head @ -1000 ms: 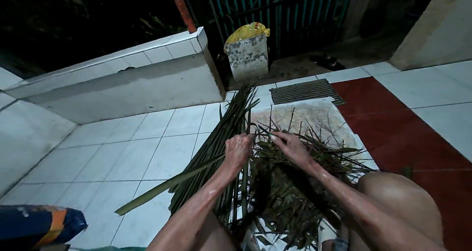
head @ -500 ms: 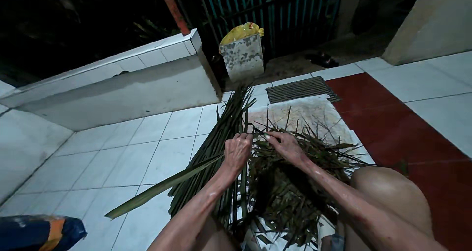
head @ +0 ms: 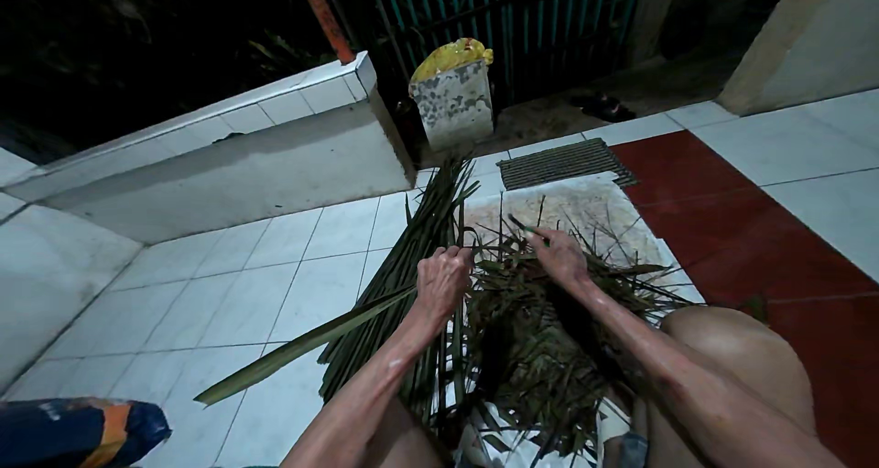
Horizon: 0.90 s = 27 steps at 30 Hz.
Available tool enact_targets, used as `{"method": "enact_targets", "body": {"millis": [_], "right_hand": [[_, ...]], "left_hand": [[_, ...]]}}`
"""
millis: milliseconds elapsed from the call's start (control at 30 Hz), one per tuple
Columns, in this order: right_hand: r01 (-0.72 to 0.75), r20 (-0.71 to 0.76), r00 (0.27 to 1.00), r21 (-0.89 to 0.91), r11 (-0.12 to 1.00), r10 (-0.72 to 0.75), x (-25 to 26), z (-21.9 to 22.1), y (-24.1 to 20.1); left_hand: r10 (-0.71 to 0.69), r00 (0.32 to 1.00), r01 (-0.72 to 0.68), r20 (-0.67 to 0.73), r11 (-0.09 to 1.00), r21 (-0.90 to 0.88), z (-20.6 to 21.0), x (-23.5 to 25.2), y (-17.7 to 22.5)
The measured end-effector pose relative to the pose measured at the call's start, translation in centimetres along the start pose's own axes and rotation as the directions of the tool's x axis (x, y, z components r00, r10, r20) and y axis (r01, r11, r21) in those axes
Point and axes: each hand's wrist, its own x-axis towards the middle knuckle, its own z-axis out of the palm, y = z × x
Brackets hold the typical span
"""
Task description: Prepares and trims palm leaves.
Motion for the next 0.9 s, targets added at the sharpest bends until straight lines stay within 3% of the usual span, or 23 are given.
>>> {"method": "enact_targets", "body": {"millis": [133,200,333,900], "right_hand": [[0.122,-0.102,0.989,0.111,0.986,-0.11,-0.2,0.0,0.5],[0.218,-0.053,0.976,0.163,0.962,-0.213,-1.2,0.9,0.3],[0.357,0.089,0.92,0.207,0.911,-0.381,-2.5,2.9,-0.4],[0.301,0.051,0.949,0.136,0.944,-0.31,-1.1,3.1,-0.6]], "left_hand": [[-0.131,0.978,0.156,0.165,0.976,-0.151,-0.8,0.4,-1.0],[-0.176,0.952,0.236,0.252,0.944,-0.231,-1.0,0.7,-1.5],[-0.185,0.941,0.283,0.285,0.889,-0.36,-0.3,1.2,-2.1],[-0.177,0.943,0.296,0.282,0.836,-0.463,0.2,1.1,-2.5]]}}
